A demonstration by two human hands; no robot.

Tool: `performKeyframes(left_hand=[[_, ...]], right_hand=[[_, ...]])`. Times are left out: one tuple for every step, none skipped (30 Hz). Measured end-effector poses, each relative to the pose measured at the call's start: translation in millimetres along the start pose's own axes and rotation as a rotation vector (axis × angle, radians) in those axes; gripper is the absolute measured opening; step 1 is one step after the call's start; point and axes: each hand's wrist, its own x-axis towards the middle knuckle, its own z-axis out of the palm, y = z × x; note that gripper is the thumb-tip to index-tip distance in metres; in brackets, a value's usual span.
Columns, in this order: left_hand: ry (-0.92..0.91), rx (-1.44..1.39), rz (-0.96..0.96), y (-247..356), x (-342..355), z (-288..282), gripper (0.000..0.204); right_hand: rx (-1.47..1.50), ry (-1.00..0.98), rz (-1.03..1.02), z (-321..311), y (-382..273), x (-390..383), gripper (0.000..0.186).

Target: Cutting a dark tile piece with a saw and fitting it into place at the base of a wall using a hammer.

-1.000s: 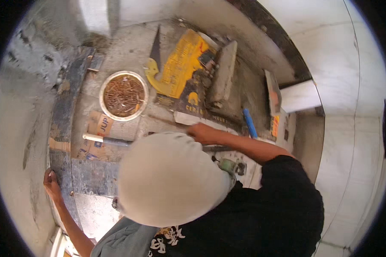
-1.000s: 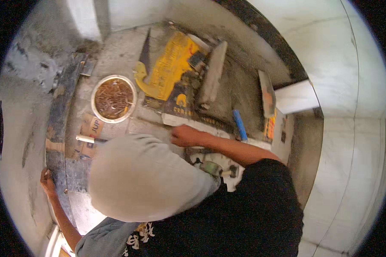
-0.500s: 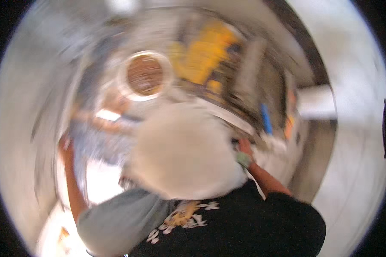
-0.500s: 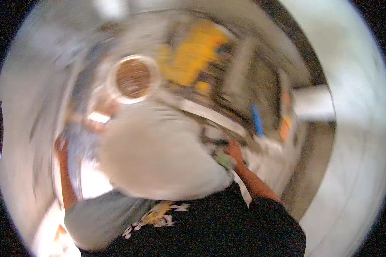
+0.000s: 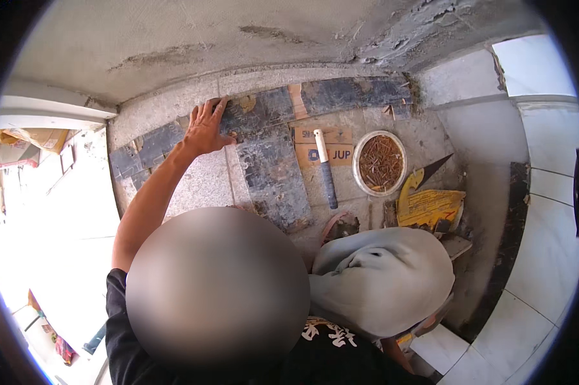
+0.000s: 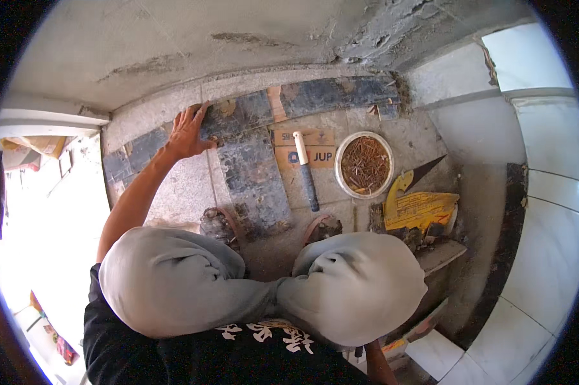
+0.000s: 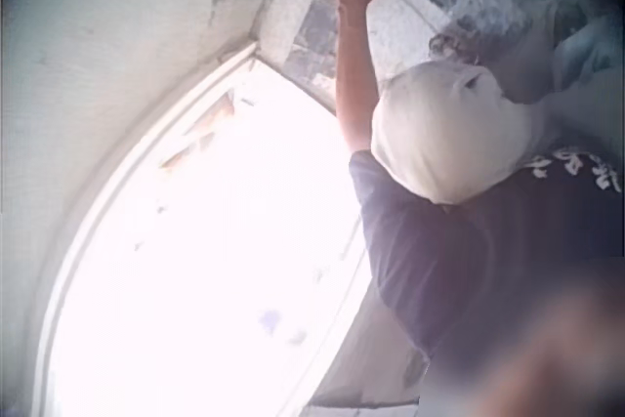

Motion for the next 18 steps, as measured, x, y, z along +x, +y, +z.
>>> performKeyframes(left_hand=[[0.005, -0.014, -0.006, 2, 0, 2, 0.112], [-0.001, 0.020, 0.001, 3, 1, 1, 0.113], [-0.010, 0.061, -0.001, 0, -3, 0, 0.114], [0.001, 0.039, 0.001, 3, -1, 0, 0.114], [-0.029, 0.075, 0.024, 1, -3, -4, 0.112], [-0.057, 0.108, 0.052, -1, -2, -7, 0.110], [-0.041, 0.097, 0.045, -3, -2, -11, 0.110], [-0.080, 0.029, 0.073, -9, -2, -16, 0.105], [-0.115, -0.050, 0.115, -10, 2, -14, 0.101], [-0.104, -0.044, 0.091, -14, -2, -15, 0.101], [-0.120, -0.072, 0.107, -11, 4, -7, 0.097], [-0.157, -0.059, 0.099, -12, 2, -7, 0.094], [-0.143, -0.062, 0.074, -17, -1, -5, 0.094], [-0.110, -0.063, 0.097, -21, -7, -4, 0.093], [-0.068, -0.083, 0.146, -18, -3, 1, 0.092], [-0.050, -0.060, 0.119, -20, -6, 4, 0.091], [-0.047, -0.068, 0.112, -21, -10, 4, 0.091], [-0.032, -0.068, 0.122, -20, -12, 1, 0.091]], right_hand=[[0.007, -0.008, 0.019, 6, -22, 3, 0.043], [0.015, -0.015, 0.035, -7, -27, -3, 0.042], [0.027, -0.031, 0.044, 40, -59, -27, 0.042], [0.028, -0.028, 0.069, 26, -72, -21, 0.041], [0.035, -0.034, 0.081, 25, -86, -21, 0.040], [0.039, -0.034, 0.095, 0, -95, 0, 0.040], [0.042, -0.034, 0.107, -18, -103, 4, 0.039], [0.046, -0.038, 0.111, -57, -100, 14, 0.039], [0.044, -0.031, 0.129, -71, -125, 42, 0.038], [0.057, -0.048, 0.124, -69, -137, 53, 0.038], [0.310, -0.122, 0.131, -91, -167, 65, 0.036], [0.597, -0.230, 0.116, -109, -189, 96, 0.034], [0.588, -0.244, 0.072, -117, -231, 108, 0.036], [0.587, -0.265, 0.026, -114, -267, 122, 0.039], [0.504, -0.281, -0.031, -115, -285, 135, 0.038], [0.431, -0.312, -0.092, -110, -300, 152, 0.036], [0.337, -0.285, -0.221, -94, -323, 162, 0.035], [0.245, -0.255, -0.350, -77, -345, 173, 0.034]])
